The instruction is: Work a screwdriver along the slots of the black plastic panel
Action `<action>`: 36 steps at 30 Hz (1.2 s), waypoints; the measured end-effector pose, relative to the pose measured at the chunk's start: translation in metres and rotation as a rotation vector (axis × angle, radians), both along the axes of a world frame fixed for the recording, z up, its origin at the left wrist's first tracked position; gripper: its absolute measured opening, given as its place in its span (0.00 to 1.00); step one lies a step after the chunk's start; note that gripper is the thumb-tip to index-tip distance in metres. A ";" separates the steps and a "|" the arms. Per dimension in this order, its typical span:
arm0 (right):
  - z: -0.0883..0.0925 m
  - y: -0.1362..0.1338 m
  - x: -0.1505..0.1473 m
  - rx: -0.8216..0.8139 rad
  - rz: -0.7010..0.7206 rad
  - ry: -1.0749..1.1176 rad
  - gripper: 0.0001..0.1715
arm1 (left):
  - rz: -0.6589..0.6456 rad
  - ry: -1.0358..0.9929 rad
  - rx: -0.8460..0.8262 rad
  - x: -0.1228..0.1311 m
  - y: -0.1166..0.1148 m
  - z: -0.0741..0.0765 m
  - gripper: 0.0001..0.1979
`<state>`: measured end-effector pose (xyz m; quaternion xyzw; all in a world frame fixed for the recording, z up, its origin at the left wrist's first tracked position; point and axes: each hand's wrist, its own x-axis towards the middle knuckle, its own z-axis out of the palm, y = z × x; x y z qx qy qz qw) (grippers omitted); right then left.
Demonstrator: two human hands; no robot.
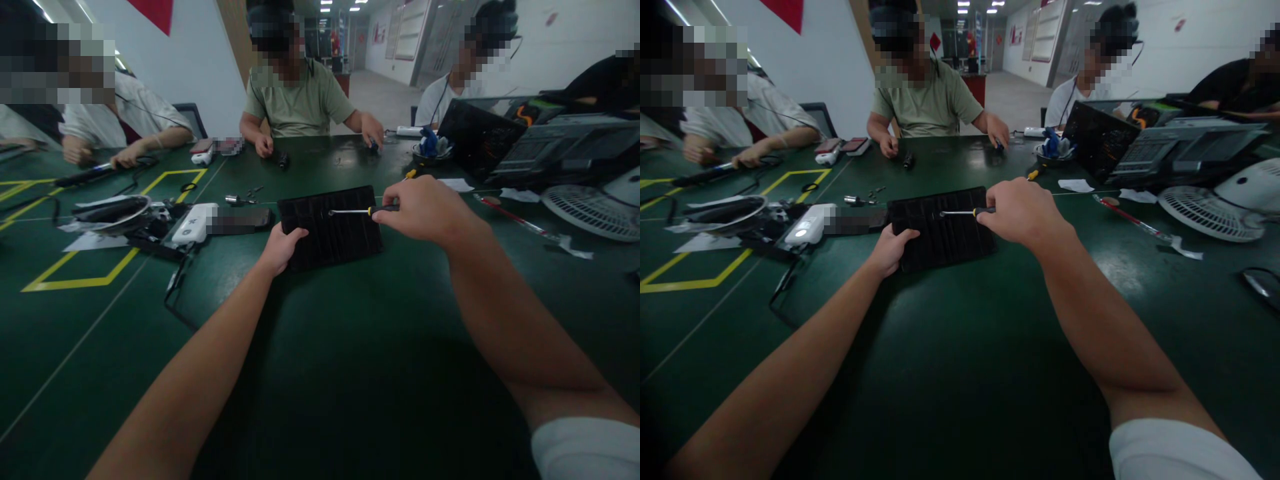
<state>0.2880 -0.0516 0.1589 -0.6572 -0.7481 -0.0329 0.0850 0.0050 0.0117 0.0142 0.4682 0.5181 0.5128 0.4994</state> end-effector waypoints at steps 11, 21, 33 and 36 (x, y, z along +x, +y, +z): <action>0.002 0.000 -0.001 -0.042 0.004 -0.015 0.26 | -0.014 -0.006 -0.001 -0.002 0.000 -0.001 0.19; -0.002 0.002 0.001 -0.018 0.008 0.017 0.17 | 0.002 0.014 0.007 0.001 -0.001 0.000 0.19; 0.000 -0.001 0.001 -0.021 0.004 0.012 0.17 | 0.002 -0.002 -0.009 0.001 -0.002 0.002 0.19; -0.001 0.000 0.002 -0.017 0.011 0.012 0.17 | -0.002 -0.006 -0.005 0.001 -0.003 0.003 0.19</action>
